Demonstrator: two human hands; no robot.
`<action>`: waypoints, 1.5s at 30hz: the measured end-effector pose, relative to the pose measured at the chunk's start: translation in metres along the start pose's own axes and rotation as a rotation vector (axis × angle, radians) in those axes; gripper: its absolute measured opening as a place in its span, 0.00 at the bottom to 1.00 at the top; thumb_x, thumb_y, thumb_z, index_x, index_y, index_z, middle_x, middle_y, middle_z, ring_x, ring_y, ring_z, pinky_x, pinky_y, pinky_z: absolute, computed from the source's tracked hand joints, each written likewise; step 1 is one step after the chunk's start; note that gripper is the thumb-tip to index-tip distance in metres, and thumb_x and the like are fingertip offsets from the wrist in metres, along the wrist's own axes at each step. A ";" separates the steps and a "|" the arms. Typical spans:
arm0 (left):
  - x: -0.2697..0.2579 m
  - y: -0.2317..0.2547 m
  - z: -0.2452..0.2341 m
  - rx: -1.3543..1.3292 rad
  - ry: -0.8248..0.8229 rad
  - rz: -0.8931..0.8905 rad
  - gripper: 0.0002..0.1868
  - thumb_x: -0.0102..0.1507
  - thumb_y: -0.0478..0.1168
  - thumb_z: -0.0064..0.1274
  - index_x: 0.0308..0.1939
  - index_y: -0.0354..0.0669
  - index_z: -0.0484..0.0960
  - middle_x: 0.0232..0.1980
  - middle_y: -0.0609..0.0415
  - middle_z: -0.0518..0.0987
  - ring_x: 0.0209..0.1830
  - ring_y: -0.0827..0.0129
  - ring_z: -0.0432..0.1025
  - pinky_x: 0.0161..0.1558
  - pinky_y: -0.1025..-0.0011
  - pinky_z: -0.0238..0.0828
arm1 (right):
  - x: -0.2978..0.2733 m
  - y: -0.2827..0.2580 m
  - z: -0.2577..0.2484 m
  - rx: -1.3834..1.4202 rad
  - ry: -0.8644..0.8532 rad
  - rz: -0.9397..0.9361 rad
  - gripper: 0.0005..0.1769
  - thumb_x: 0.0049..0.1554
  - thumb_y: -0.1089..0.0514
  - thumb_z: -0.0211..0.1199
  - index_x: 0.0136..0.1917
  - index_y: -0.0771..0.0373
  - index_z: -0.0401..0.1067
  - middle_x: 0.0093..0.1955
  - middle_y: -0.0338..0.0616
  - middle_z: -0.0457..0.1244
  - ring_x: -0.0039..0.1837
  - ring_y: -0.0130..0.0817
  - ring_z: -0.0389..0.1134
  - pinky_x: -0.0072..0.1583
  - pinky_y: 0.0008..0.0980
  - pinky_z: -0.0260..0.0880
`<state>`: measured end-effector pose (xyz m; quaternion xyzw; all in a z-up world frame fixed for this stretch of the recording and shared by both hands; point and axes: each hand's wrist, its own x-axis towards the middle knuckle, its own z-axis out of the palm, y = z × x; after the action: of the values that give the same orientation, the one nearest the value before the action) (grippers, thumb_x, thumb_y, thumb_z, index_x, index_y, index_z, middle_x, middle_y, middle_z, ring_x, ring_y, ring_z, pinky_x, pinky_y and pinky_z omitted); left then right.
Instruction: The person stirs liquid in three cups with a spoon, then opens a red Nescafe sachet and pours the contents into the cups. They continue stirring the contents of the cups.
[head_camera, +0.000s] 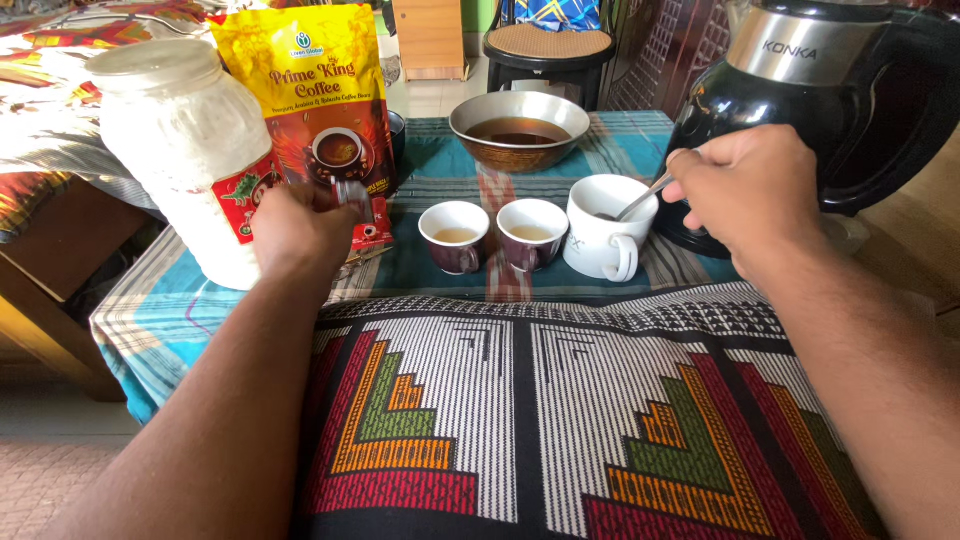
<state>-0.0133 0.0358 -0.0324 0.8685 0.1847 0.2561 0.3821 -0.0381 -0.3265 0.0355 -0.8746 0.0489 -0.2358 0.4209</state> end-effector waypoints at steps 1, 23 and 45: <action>-0.001 0.002 -0.001 -0.038 0.023 0.051 0.14 0.54 0.44 0.70 0.33 0.38 0.86 0.34 0.46 0.85 0.32 0.63 0.79 0.39 0.65 0.73 | -0.001 0.000 0.000 -0.021 -0.001 0.005 0.10 0.60 0.57 0.65 0.46 0.66 0.81 0.38 0.43 0.72 0.32 0.26 0.67 0.35 0.28 0.68; 0.016 0.088 -0.010 -1.148 -0.551 -0.160 0.03 0.65 0.33 0.54 0.41 0.37 0.80 0.34 0.53 0.81 0.30 0.72 0.76 0.34 0.73 0.80 | 0.004 0.010 -0.001 -0.184 0.235 -0.052 0.12 0.61 0.54 0.71 0.51 0.65 0.80 0.39 0.52 0.71 0.38 0.36 0.72 0.42 0.34 0.71; -0.007 0.069 0.021 -1.194 -0.955 0.067 0.06 0.68 0.32 0.55 0.48 0.38 0.83 0.40 0.56 0.83 0.35 0.76 0.74 0.35 0.75 0.73 | 0.023 -0.054 0.085 1.078 -0.866 0.640 0.08 0.57 0.64 0.62 0.52 0.67 0.74 0.44 0.41 0.69 0.42 0.22 0.68 0.41 0.15 0.69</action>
<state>0.0016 -0.0240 0.0062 0.5363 -0.1969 -0.0794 0.8169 0.0145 -0.2380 0.0401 -0.5054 0.0086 0.2708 0.8193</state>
